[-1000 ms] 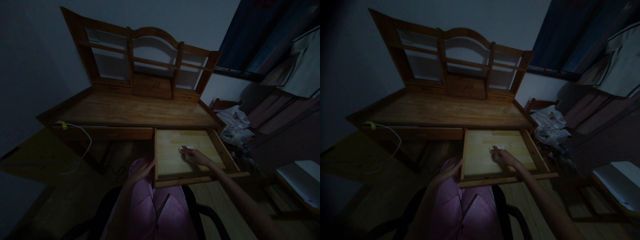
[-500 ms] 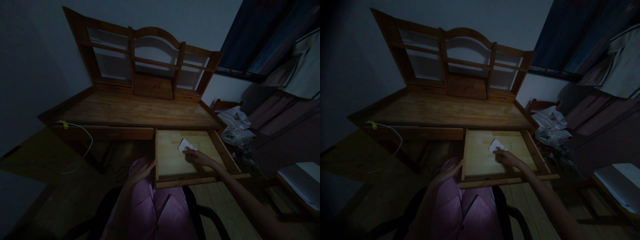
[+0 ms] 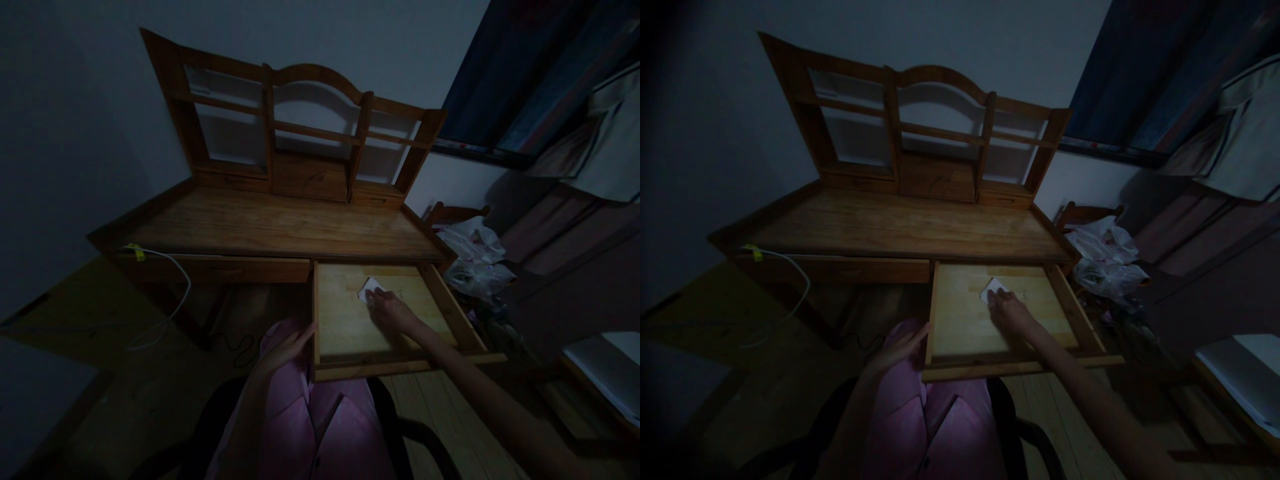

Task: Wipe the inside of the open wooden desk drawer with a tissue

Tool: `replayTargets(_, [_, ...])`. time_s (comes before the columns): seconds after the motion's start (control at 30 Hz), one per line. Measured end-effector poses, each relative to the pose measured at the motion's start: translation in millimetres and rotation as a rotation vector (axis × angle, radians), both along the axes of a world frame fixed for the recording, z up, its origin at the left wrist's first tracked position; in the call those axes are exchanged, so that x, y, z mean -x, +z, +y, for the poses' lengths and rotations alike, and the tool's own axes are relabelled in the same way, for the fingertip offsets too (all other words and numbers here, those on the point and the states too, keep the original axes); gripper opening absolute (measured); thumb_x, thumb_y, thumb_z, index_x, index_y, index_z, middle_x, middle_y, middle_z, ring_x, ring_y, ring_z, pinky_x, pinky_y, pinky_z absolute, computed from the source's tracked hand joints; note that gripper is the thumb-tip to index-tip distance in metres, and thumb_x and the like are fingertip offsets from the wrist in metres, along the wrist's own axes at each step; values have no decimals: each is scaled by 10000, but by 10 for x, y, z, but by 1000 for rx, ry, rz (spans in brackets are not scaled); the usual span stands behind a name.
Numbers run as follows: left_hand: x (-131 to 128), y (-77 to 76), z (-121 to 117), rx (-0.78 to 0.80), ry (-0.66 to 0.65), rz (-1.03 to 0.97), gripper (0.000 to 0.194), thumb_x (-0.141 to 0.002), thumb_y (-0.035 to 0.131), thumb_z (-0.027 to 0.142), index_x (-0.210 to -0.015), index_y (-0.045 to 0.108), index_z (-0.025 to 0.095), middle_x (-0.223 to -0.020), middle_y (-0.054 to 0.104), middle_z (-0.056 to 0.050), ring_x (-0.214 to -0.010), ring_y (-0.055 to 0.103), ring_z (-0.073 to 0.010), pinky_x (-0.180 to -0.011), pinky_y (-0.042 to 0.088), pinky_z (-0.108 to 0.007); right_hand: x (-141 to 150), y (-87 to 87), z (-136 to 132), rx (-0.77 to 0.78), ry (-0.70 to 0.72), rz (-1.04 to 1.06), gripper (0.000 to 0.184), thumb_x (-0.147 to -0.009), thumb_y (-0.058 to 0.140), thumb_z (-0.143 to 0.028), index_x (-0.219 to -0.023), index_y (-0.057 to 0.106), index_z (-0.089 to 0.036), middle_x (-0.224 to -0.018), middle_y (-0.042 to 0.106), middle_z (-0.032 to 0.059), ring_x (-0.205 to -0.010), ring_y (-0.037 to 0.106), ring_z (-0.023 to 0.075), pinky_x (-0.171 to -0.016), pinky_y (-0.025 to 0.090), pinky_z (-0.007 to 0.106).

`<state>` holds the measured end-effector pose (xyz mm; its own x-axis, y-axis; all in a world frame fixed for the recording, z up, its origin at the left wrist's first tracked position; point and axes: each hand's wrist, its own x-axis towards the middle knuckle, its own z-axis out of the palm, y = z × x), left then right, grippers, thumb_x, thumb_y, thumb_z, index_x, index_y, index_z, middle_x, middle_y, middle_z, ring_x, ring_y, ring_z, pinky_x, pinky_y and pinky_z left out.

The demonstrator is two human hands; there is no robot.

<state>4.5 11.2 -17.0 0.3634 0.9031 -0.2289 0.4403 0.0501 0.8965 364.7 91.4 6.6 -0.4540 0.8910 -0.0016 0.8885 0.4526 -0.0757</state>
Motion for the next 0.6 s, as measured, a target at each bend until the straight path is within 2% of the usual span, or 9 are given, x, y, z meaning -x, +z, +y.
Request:
replayTargets(0.07, [-9, 16, 3, 27, -2, -7, 634, -1013, 329, 636, -1371, 681, 248, -1474, 575, -20, -1448, 465, -186, -1267, 225, -320, 87, -9, -12, 24, -34, -80, 600, -994, 433, -219, -1572, 424, -59, -1526, 397, 317, -1452, 400, 399, -1162, 378, 479])
replayTargets(0.13, [-17, 68, -3, 48, -11, -26, 618, -1016, 324, 616, -1362, 687, 255, -1420, 625, -15, -1409, 512, -183, -1252, 262, -309, 135, -22, -23, 71, -63, -138, 628, -999, 390, -158, -1608, 329, -20, -1549, 320, 366, -1495, 316, 425, -1166, 369, 493])
replayTargets(0.2, [-23, 131, -14, 82, -16, -33, 606, -1010, 323, 607, -1345, 700, 270, -1367, 662, -1, -1382, 541, -189, -1233, 302, -306, 132, -45, -15, 106, -79, -166, 659, -991, 370, -117, -1634, 258, -32, -1573, 270, 370, -1495, 309, 431, -1139, 402, 501])
replayTargets(0.3, [-29, 186, -25, 110, -25, -25, 635, -1004, 300, 613, -1358, 695, 262, -1349, 670, 7, -1373, 551, -194, -1214, 333, -296, 72, -98, 39, 111, -79, -125, 691, -965, 345, -65, -1649, 247, -90, -1588, 251, 355, -1455, 388, 428, -1080, 459, 517])
replayTargets(0.33, [-31, 188, -25, 101, -36, -20, 651, -1007, 290, 607, -1378, 681, 242, -1359, 664, -2, -1374, 549, -190, -1216, 326, -285, 54, -118, 62, 109, -81, -118, 718, -946, 349, -41, -1652, 241, -103, -1596, 237, 349, -1461, 376, 428, -1089, 449, 528])
replayTargets(0.4, [-31, 173, -25, 81, -26, 11, 670, -1009, 292, 602, -1413, 653, 208, -1418, 622, -18, -1411, 511, -181, -1228, 291, -260, 45, -154, 102, 143, -87, -122, 787, -898, 410, -19, -1655, 207, -84, -1614, 182, 346, -1509, 260, 439, -1151, 367, 563])
replayTargets(0.5, [-23, 145, -26, 99, 20, 63, 684, -1001, 330, 624, -1463, 607, 201, -1535, 502, -16, -1482, 416, -190, -1242, 262, -263, 95, -172, 133, 260, -127, -104, 863, -885, 548, -148, -1632, 154, 30, -1610, 115, 372, -1533, 89, 466, -1188, 251, 630])
replayTargets(0.6, [-13, 139, -30, 110, 11, 26, 701, -1004, 324, 641, -1456, 611, 189, -1527, 509, -33, -1461, 448, -203, -1245, 264, -284, 167, -138, 142, 331, -145, -71, 926, -929, 574, -368, -1597, 151, 114, -1597, 107, 383, -1535, 84, 461, -1185, 255, 631])
